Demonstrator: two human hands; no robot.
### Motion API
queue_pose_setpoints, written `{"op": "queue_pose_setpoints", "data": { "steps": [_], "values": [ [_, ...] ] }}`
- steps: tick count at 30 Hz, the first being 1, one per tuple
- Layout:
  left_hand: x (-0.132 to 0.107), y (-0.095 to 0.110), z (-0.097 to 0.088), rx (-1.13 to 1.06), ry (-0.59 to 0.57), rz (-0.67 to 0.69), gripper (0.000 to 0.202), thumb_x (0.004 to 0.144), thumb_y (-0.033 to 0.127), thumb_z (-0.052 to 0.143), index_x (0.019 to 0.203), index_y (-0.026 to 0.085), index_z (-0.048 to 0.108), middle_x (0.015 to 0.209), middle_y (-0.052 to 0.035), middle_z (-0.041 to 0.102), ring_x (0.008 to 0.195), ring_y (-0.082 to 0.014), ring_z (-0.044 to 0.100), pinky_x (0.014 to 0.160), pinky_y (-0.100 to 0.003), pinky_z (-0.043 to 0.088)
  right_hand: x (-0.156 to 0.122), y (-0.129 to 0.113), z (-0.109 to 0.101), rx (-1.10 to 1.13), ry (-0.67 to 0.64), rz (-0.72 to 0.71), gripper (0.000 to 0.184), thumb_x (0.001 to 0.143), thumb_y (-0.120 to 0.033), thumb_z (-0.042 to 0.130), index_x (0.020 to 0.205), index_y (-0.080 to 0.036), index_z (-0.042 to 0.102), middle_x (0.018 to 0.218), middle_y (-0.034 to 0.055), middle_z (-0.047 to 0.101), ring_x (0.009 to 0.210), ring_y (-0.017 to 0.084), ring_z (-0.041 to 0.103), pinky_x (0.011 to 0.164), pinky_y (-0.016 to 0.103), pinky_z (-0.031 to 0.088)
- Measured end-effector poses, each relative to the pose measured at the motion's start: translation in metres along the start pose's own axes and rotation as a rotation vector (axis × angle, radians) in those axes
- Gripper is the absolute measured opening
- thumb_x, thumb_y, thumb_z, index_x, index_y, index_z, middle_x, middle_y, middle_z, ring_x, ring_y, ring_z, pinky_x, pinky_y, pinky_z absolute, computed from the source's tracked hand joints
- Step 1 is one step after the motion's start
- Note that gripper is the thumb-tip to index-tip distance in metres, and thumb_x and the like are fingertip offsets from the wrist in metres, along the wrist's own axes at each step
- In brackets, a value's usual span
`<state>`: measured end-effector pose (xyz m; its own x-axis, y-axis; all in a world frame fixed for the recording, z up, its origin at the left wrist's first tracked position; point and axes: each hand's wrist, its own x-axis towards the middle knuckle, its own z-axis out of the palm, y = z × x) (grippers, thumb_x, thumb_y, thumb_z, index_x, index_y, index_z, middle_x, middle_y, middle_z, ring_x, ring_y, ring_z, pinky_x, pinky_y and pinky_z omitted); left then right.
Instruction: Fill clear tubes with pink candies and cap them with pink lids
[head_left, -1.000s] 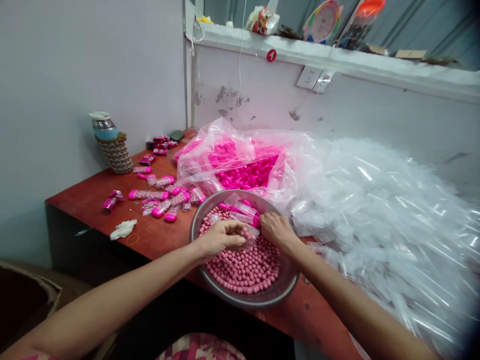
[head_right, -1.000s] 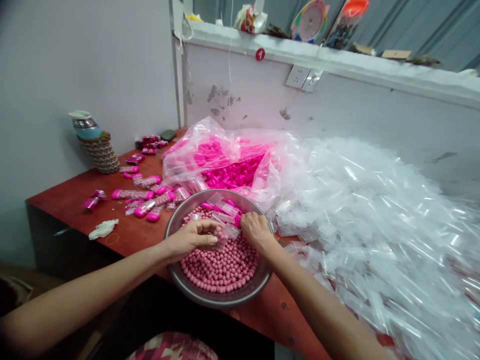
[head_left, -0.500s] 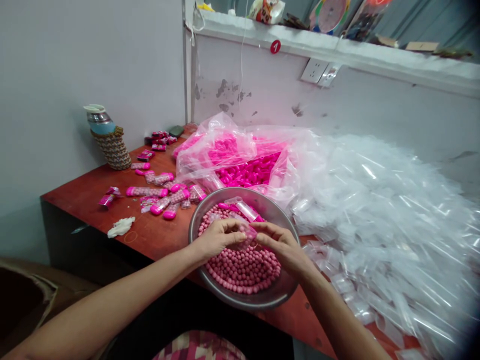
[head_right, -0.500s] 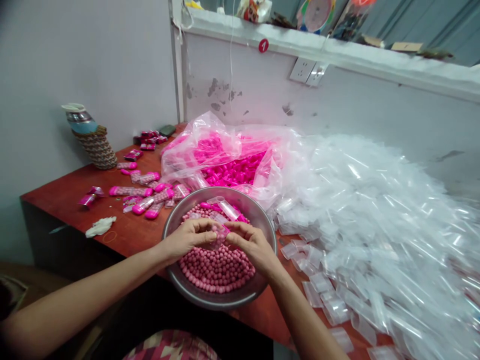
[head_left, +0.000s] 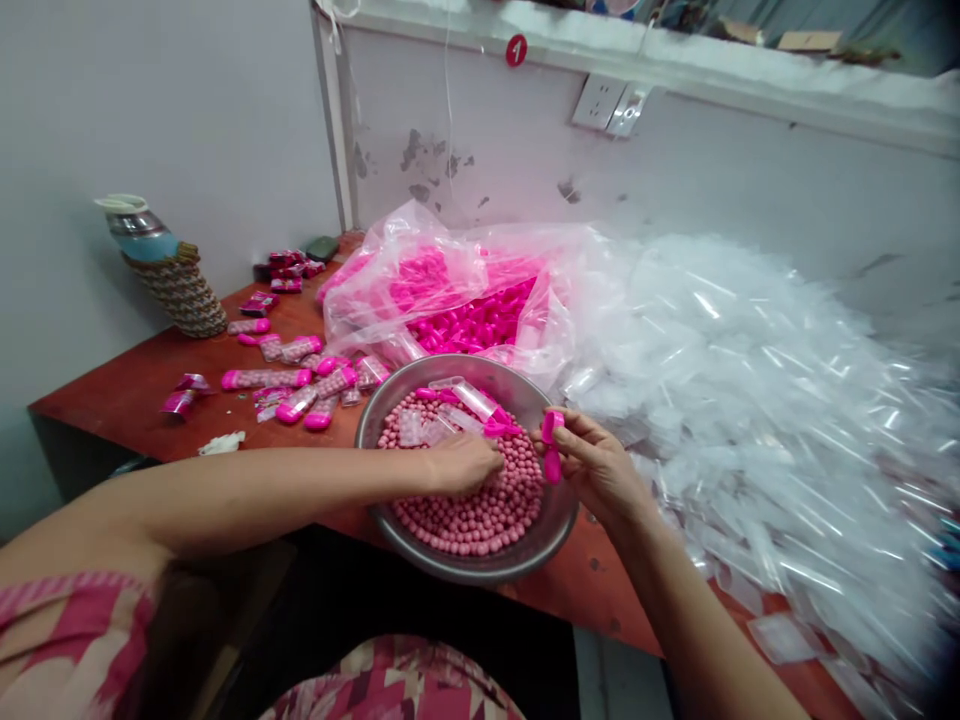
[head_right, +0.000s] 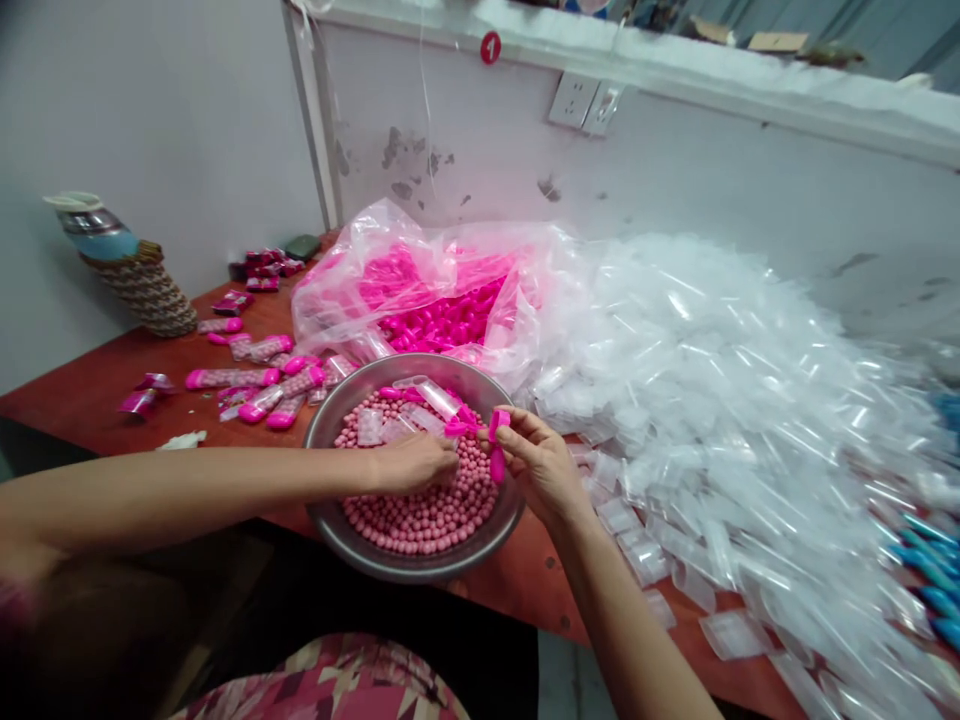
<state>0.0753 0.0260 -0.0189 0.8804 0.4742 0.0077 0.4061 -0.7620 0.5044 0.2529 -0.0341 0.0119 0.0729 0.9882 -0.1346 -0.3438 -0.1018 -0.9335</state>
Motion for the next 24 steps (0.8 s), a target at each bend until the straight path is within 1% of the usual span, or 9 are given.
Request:
{"op": "queue_pose_setpoints", "data": {
  "steps": [3,7,9,11,13,15,17,20,24],
  "values": [
    [0.013,0.014,0.008,-0.176,0.006,0.014,0.01,0.073,0.015,0.056,0.068,0.013,0.064,0.075,-0.0084,0.064,0.07,-0.0191,0.057,0.065,-0.027,0.042,-0.008,0.002,-0.006,-0.017,0.046,-0.057,0.029,0.065,-0.029,0.072,0.091,-0.023,0.059,0.076,-0.0019,0.064,0.064,0.014,0.064,0.058,0.025,0.05],
    [0.006,0.021,-0.004,-0.445,-0.001,-0.014,0.015,0.081,0.021,0.049,0.084,0.012,0.06,0.078,-0.0077,0.064,0.072,-0.0165,0.06,0.064,-0.026,0.046,-0.017,-0.004,-0.015,-0.104,0.088,-0.08,0.033,0.071,-0.036,0.067,0.099,-0.025,0.053,0.071,-0.0015,0.065,0.061,0.016,0.064,0.056,0.029,0.051],
    [-0.006,0.022,-0.015,-0.825,-0.012,-0.073,0.018,0.082,0.025,0.049,0.093,0.013,0.057,0.086,-0.0075,0.063,0.076,-0.0155,0.061,0.067,-0.028,0.048,-0.02,-0.009,-0.019,-0.214,0.078,-0.096,0.037,0.073,-0.037,0.064,0.105,-0.024,0.051,0.075,0.0011,0.066,0.063,0.017,0.064,0.058,0.03,0.051],
    [-0.019,0.024,-0.023,-1.262,0.004,-0.139,0.022,0.077,0.029,0.058,0.095,0.015,0.057,0.092,-0.0067,0.06,0.08,-0.0155,0.061,0.074,-0.033,0.048,-0.021,-0.012,-0.019,-0.335,0.023,-0.12,0.038,0.075,-0.038,0.062,0.109,-0.022,0.051,0.083,0.0038,0.067,0.068,0.017,0.064,0.063,0.031,0.052],
    [-0.029,0.027,-0.027,-1.49,0.052,-0.179,0.029,0.07,0.029,0.066,0.095,0.016,0.058,0.092,-0.0058,0.058,0.08,-0.0154,0.06,0.077,-0.036,0.047,-0.022,-0.015,-0.013,-0.433,-0.066,-0.157,0.035,0.077,-0.037,0.061,0.108,-0.023,0.053,0.088,0.0042,0.066,0.074,0.017,0.064,0.07,0.032,0.051],
    [-0.036,0.03,-0.027,-1.521,0.116,-0.188,0.03,0.07,0.028,0.068,0.095,0.015,0.06,0.088,-0.0053,0.058,0.078,-0.0149,0.058,0.076,-0.035,0.047,-0.024,-0.018,-0.003,-0.523,-0.122,-0.221,0.03,0.077,-0.035,0.061,0.104,-0.024,0.056,0.091,0.0029,0.065,0.077,0.016,0.063,0.074,0.031,0.049],
    [-0.04,0.032,-0.024,-1.461,0.18,-0.171,0.028,0.071,0.029,0.065,0.094,0.013,0.061,0.081,-0.0042,0.057,0.074,-0.0135,0.056,0.071,-0.03,0.046,-0.027,-0.021,0.008,-0.625,-0.122,-0.317,0.026,0.077,-0.033,0.061,0.101,-0.025,0.058,0.09,0.0016,0.064,0.078,0.016,0.061,0.072,0.029,0.048],
    [-0.046,0.035,-0.02,-1.26,0.293,-0.127,0.025,0.074,0.029,0.061,0.093,0.012,0.064,0.077,-0.0035,0.058,0.071,-0.013,0.054,0.066,-0.025,0.043,-0.032,-0.023,0.025,-0.809,-0.147,-0.462,0.025,0.077,-0.03,0.061,0.101,-0.025,0.059,0.089,0.0016,0.063,0.078,0.016,0.059,0.069,0.027,0.047],
    [-0.057,0.038,-0.02,-0.922,0.38,-0.052,0.021,0.079,0.025,0.055,0.092,0.014,0.066,0.08,-0.0032,0.062,0.076,-0.0152,0.055,0.069,-0.023,0.04,-0.034,-0.018,0.039,-1.046,-0.283,-0.56,0.022,0.079,-0.029,0.058,0.1,-0.022,0.06,0.084,0.0039,0.062,0.076,0.017,0.058,0.069,0.028,0.047]
  ]
}}
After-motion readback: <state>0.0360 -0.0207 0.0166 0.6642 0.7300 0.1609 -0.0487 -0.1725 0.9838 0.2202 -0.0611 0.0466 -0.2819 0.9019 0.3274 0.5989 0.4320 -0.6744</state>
